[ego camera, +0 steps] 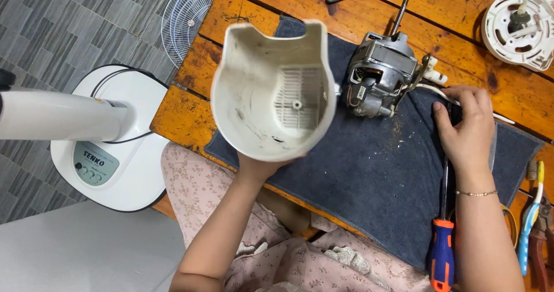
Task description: Disassemble a fan motor assembly to inspect and repair internal components
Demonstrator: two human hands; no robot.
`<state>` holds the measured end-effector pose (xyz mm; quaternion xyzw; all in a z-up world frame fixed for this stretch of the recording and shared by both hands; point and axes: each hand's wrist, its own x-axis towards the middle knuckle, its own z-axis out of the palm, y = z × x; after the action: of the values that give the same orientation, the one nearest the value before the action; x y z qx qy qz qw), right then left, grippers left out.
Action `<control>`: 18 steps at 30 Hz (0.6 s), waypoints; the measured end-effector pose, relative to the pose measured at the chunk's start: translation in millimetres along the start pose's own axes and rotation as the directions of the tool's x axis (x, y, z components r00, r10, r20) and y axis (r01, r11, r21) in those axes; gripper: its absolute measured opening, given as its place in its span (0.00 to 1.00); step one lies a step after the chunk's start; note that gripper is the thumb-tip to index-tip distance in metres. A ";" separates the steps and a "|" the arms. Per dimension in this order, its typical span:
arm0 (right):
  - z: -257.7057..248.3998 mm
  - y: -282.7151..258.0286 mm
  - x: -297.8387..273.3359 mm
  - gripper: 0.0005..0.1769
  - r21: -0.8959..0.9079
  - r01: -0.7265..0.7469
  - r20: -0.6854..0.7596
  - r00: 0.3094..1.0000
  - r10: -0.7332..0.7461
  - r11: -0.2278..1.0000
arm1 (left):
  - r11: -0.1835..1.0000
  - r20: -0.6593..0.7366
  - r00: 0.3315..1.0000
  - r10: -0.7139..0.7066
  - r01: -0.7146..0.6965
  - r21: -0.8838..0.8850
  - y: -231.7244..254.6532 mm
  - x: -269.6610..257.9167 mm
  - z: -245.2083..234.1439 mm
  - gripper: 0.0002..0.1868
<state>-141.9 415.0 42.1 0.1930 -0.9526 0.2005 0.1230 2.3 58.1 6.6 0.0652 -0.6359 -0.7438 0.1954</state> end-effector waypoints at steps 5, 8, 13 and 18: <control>-1.2 -1.4 -0.4 0.12 -0.016 -0.004 0.002 1.000 0.004 1.000 | 0.786 -0.016 0.909 -0.416 0.350 -0.510 38.0 36.4 0.6 0.74; 0.0 -0.8 0.9 0.12 -0.026 -0.006 -0.005 1.000 0.006 1.000 | 0.550 0.120 0.832 -0.542 0.459 -0.698 50.3 44.7 -5.9 0.68; 1.2 3.8 1.9 0.13 0.011 0.022 -0.015 1.000 -0.022 1.000 | 0.583 0.117 0.886 -0.449 0.389 -0.714 40.1 32.2 -11.1 0.60; -9.3 -10.3 6.7 0.15 0.067 0.009 -0.051 0.999 -0.006 0.998 | 0.653 0.050 0.900 -0.433 0.352 -0.671 62.2 36.4 4.3 0.60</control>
<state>-142.2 408.2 55.9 0.1954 -0.9411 0.2370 0.1412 -19.6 41.3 73.3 0.1697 -0.2868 -0.9398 0.0759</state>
